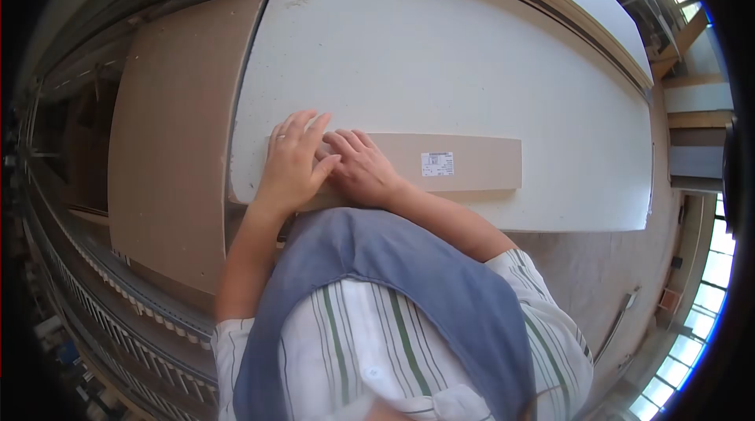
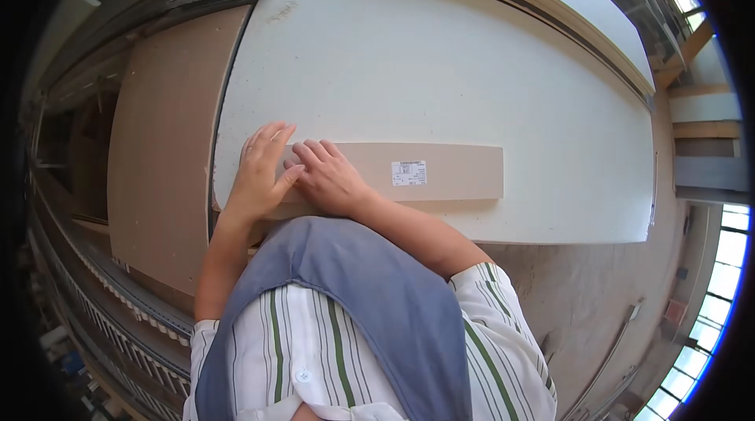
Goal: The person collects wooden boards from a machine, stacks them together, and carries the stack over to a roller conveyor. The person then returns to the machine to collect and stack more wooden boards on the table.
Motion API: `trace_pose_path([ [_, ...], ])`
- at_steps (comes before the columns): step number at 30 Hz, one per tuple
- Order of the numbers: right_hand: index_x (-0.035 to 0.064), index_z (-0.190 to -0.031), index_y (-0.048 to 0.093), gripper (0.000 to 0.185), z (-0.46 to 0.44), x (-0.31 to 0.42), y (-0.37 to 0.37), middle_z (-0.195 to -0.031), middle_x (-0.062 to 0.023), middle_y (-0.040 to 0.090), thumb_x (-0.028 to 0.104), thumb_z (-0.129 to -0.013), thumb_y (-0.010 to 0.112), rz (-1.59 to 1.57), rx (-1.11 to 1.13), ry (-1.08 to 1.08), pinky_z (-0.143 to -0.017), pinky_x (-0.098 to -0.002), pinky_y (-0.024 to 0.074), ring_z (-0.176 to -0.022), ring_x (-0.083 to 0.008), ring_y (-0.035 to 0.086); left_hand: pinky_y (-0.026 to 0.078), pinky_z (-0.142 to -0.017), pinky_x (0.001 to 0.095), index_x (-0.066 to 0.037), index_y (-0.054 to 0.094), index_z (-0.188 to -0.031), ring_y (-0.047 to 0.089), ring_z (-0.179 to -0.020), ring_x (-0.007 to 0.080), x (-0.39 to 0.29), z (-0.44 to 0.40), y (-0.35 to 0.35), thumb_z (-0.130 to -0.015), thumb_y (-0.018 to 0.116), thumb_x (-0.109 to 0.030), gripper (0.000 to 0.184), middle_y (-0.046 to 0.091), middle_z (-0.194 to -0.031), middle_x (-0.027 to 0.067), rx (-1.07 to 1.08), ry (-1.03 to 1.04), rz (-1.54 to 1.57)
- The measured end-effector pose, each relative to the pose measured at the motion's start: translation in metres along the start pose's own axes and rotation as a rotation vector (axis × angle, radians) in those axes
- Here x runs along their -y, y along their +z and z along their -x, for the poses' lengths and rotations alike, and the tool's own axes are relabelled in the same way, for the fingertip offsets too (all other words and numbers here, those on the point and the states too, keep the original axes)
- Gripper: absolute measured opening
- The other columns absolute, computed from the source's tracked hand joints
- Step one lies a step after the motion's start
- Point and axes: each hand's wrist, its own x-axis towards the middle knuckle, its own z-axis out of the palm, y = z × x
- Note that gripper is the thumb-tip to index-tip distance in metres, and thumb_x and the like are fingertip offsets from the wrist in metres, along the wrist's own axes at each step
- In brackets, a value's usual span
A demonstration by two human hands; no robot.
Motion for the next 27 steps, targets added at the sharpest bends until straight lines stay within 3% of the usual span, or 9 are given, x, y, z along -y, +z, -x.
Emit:
trace_pose_path([
  [5, 0.0064, -0.123, 0.055, 0.045, 0.025, -0.013, -0.016, -0.133, -0.0134, 0.049, 0.026, -0.084, 0.064, -0.034, 0.201, -0.048, -0.106, -0.0461, 0.0326, -0.122, -0.0304, 0.045, 0.032, -0.113, 0.0463, -0.003, 0.055, -0.133, 0.049, -0.124, 0.0332, 0.044, 0.03, 0.051, -0.087, 0.063, -0.023, 0.051, 0.055, -0.134, 0.0152, -0.085, 0.002, -0.262],
  [10, 0.0093, -0.129, 0.055, 0.052, 0.05, -0.023, -0.043, -0.138, -0.0133, 0.046, 0.035, -0.085, 0.065, 0.011, 0.18, 0.207, -0.112, -0.0462, 0.0269, -0.132, -0.0303, 0.039, 0.033, -0.112, 0.0465, -0.004, 0.057, -0.13, 0.05, -0.123, 0.0309, 0.033, 0.025, 0.052, -0.087, 0.062, -0.023, 0.047, 0.055, -0.133, 0.0128, -0.088, -0.064, -0.293],
  [15, 0.0126, -0.138, 0.052, 0.061, 0.053, -0.023, -0.052, -0.145, -0.014, 0.043, 0.047, -0.087, 0.06, 0.047, 0.285, 0.192, -0.115, -0.0497, 0.0211, -0.139, -0.0319, 0.033, 0.034, -0.112, 0.0456, -0.004, 0.058, -0.13, 0.051, -0.122, 0.03, 0.033, 0.025, 0.049, -0.087, 0.063, -0.023, 0.047, 0.056, -0.132, 0.012, -0.084, -0.064, -0.295],
  [19, 0.0207, -0.148, 0.044, 0.073, 0.049, -0.025, -0.051, -0.158, -0.0103, 0.03, 0.065, -0.09, 0.046, 0.114, 0.362, 0.165, -0.118, -0.0527, 0.0122, -0.146, -0.0315, 0.024, 0.035, -0.111, 0.0447, -0.004, 0.059, -0.128, 0.052, -0.12, 0.0297, 0.033, 0.024, 0.049, -0.086, 0.063, -0.022, 0.046, 0.058, -0.13, 0.0111, -0.102, -0.063, -0.292],
  [27, 0.0212, -0.151, 0.04, 0.074, 0.042, -0.029, -0.042, -0.159, -0.0111, 0.031, 0.064, -0.09, 0.045, 0.123, 0.388, 0.153, -0.116, -0.0547, 0.0143, -0.145, -0.0324, 0.027, 0.036, -0.11, 0.0441, -0.004, 0.06, -0.126, 0.053, -0.118, 0.029, 0.034, 0.022, 0.049, -0.085, 0.063, -0.02, 0.044, 0.059, -0.127, 0.0106, -0.113, -0.096, -0.293],
])
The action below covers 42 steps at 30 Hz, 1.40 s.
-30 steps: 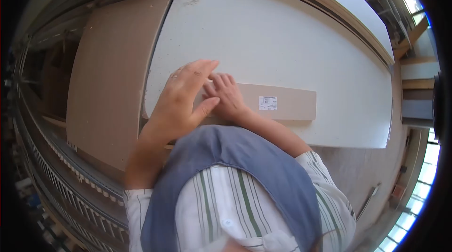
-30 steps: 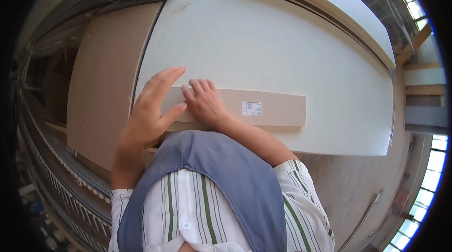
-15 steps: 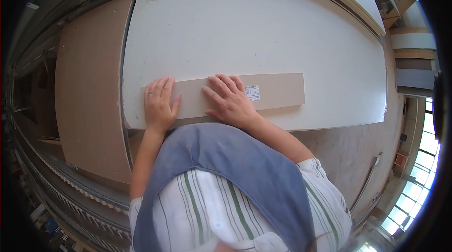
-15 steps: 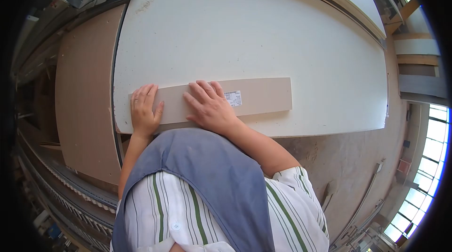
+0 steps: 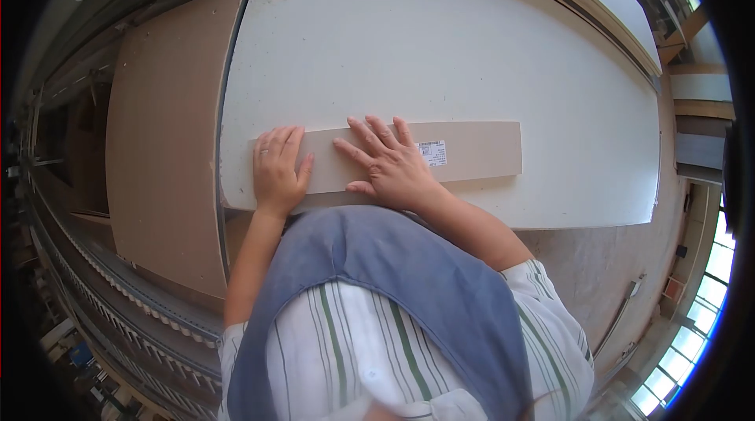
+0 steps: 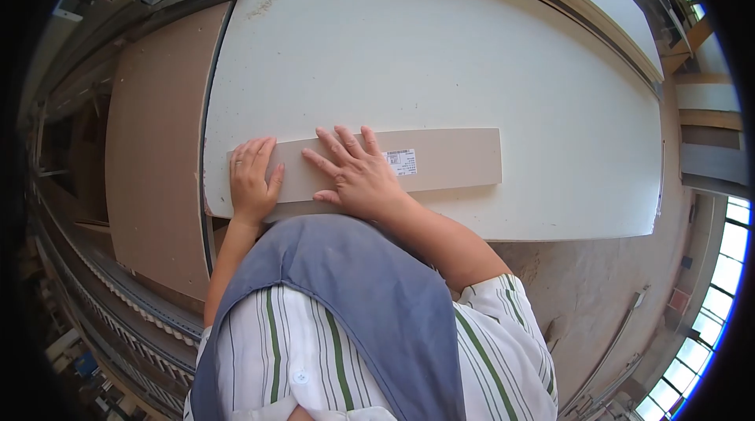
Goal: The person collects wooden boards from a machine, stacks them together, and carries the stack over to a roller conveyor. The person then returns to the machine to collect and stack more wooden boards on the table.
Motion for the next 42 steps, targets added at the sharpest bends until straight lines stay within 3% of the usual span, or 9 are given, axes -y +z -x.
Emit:
trace_pose_path([
  [10, 0.0194, -0.144, 0.049, 0.072, -0.013, 0.012, -0.016, -0.15, -0.0128, 0.041, 0.06, -0.085, 0.055, 0.12, -0.065, -0.029, -0.107, -0.0525, 0.0243, -0.132, -0.0329, 0.038, 0.033, -0.112, 0.0447, -0.004, 0.058, -0.125, 0.054, -0.118, 0.0294, 0.011, 0.003, -0.002, -0.084, 0.062, -0.024, 0.046, 0.061, -0.126, 0.0111, -0.062, -0.022, -0.007],
  [15, 0.0174, -0.144, 0.047, 0.081, -0.018, 0.015, -0.023, -0.15, -0.0178, 0.038, 0.063, -0.079, 0.061, 0.128, 0.009, -0.127, -0.11, -0.0563, 0.0212, -0.133, -0.0368, 0.035, 0.033, -0.112, 0.0437, -0.005, 0.059, -0.122, 0.054, -0.119, 0.0283, 0.011, 0.002, -0.01, -0.084, 0.062, -0.026, 0.044, 0.06, -0.125, 0.0111, -0.108, -0.022, 0.009],
  [19, 0.0157, -0.144, 0.046, 0.091, -0.018, 0.023, -0.029, -0.149, -0.0192, 0.037, 0.061, -0.07, 0.073, 0.107, 0.055, -0.053, -0.11, -0.0581, 0.0213, -0.133, -0.0379, 0.036, 0.033, -0.112, 0.0429, -0.005, 0.059, -0.122, 0.055, -0.117, 0.0275, 0.013, 0.005, -0.004, -0.086, 0.061, -0.027, 0.042, 0.06, -0.124, 0.0116, -0.161, -0.018, -0.022],
  [42, 0.0124, -0.139, 0.05, 0.087, -0.016, 0.024, -0.017, -0.148, -0.0217, 0.039, 0.061, -0.071, 0.076, 0.1, 0.077, -0.024, -0.111, -0.0573, 0.019, -0.133, -0.0407, 0.036, 0.033, -0.114, 0.0427, -0.003, 0.059, -0.124, 0.054, -0.12, 0.029, 0.018, 0.012, 0.005, -0.089, 0.059, -0.03, 0.044, 0.061, -0.125, 0.0133, -0.152, -0.045, 0.019],
])
